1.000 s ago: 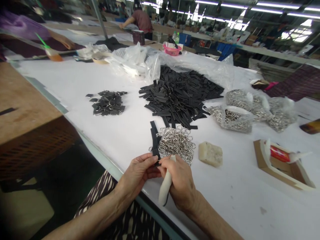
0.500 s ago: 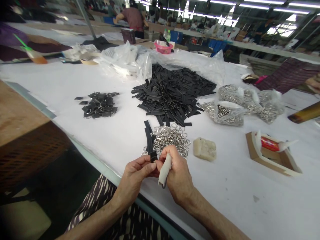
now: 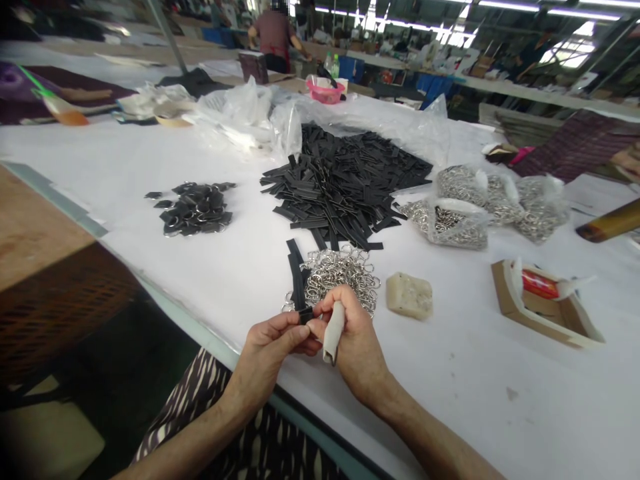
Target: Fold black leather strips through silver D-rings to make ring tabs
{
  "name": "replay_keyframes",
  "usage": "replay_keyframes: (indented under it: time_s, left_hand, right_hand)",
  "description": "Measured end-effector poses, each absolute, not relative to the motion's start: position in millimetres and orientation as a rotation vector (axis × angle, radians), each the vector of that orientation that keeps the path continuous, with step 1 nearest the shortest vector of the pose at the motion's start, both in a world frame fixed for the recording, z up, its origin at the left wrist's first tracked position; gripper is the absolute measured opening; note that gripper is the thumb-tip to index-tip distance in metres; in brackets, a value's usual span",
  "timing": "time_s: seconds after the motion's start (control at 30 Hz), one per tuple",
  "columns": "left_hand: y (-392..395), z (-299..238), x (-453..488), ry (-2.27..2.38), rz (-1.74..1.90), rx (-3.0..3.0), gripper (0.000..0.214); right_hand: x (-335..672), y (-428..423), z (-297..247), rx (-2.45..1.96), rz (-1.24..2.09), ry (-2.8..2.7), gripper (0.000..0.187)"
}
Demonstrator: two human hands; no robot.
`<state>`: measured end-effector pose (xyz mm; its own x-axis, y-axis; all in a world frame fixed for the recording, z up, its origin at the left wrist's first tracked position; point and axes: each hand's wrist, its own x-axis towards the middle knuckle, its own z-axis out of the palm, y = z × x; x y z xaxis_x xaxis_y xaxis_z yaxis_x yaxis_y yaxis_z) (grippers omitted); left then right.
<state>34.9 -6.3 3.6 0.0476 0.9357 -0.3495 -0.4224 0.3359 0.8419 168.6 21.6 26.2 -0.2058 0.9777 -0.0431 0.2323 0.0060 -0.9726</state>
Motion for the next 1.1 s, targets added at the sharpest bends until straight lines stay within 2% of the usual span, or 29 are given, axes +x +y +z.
replay_keyframes:
  time_s: [0.3,0.47,0.63,1.1]
  left_hand:
    - [-5,14,35,1.207,1.051,0.738,0.011]
    - [-3,17,33,1.312,1.145,0.951,0.006]
    - [-4,19,35,1.100,1.017,0.762,0.017]
    - [-1,10,34,1.100,1.049,0.597,0.009]
  right_hand:
    - [168,20,26,-1.270,1.251,-1.560,0.017]
    - [169,22,27,-1.245,1.262,-1.568,0.019]
    - [170,23,26,-1.245,1.285,-1.538,0.019]
    - [171,20,37,-1.404,1.313,-1.543,0.013]
